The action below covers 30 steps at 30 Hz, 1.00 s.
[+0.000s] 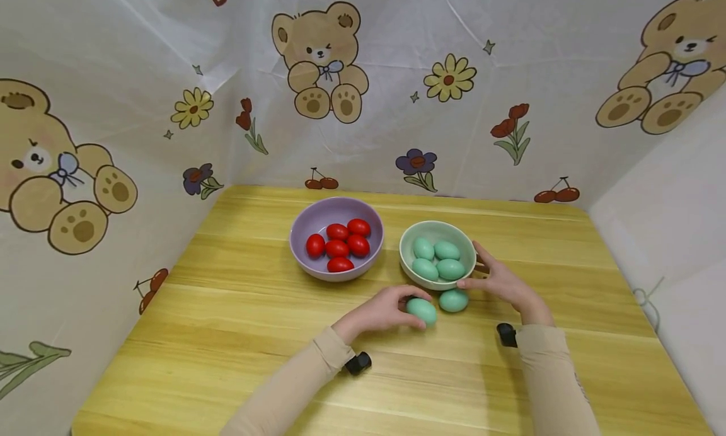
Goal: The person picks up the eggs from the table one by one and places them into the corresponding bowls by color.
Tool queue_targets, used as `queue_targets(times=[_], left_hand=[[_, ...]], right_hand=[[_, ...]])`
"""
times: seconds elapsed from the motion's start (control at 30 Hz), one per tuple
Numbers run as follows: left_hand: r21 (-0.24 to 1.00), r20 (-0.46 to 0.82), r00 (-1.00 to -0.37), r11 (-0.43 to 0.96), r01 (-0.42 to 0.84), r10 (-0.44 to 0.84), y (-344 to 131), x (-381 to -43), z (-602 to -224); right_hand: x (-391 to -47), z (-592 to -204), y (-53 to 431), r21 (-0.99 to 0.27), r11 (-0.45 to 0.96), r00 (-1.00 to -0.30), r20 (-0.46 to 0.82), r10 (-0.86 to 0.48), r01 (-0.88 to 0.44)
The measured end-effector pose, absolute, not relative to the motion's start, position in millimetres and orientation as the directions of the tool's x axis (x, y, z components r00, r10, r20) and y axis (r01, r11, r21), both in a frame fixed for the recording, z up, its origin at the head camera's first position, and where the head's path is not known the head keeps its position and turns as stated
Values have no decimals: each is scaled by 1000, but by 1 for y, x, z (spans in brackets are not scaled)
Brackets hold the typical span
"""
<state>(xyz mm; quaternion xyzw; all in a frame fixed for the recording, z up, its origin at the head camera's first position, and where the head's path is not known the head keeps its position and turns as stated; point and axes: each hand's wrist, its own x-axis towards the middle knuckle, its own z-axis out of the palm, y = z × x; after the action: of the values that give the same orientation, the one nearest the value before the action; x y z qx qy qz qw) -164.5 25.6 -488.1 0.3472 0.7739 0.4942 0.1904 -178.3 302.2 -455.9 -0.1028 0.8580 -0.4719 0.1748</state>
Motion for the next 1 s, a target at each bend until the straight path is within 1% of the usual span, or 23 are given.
queue_targets(times=[0.1, 0.27, 0.43, 0.53, 0.77, 1.0], left_hand=[[903, 81, -670, 230, 363, 738, 27, -172, -477], [895, 140, -665, 194, 401, 733, 33, -188, -457], [904, 135, -677, 189, 383, 724, 42, -202, -442], [896, 130, -701, 220, 386, 702, 49, -211, -437], [859, 87, -792, 357, 367, 604, 64, -230, -437], [825, 38, -827, 449, 343, 560, 76, -239, -438]], right_hand=[[-178, -456, 303, -845, 534, -918, -205, -339, -8], [-177, -456, 303, -843, 538, -919, -209, -335, -4], [-177, -455, 303, -843, 539, -917, -211, -339, -5], [-177, -455, 303, -847, 531, -917, -205, -342, -8], [-177, -454, 301, -850, 527, -917, -201, -344, -11], [-177, -454, 301, -849, 528, -918, -214, -335, 6]])
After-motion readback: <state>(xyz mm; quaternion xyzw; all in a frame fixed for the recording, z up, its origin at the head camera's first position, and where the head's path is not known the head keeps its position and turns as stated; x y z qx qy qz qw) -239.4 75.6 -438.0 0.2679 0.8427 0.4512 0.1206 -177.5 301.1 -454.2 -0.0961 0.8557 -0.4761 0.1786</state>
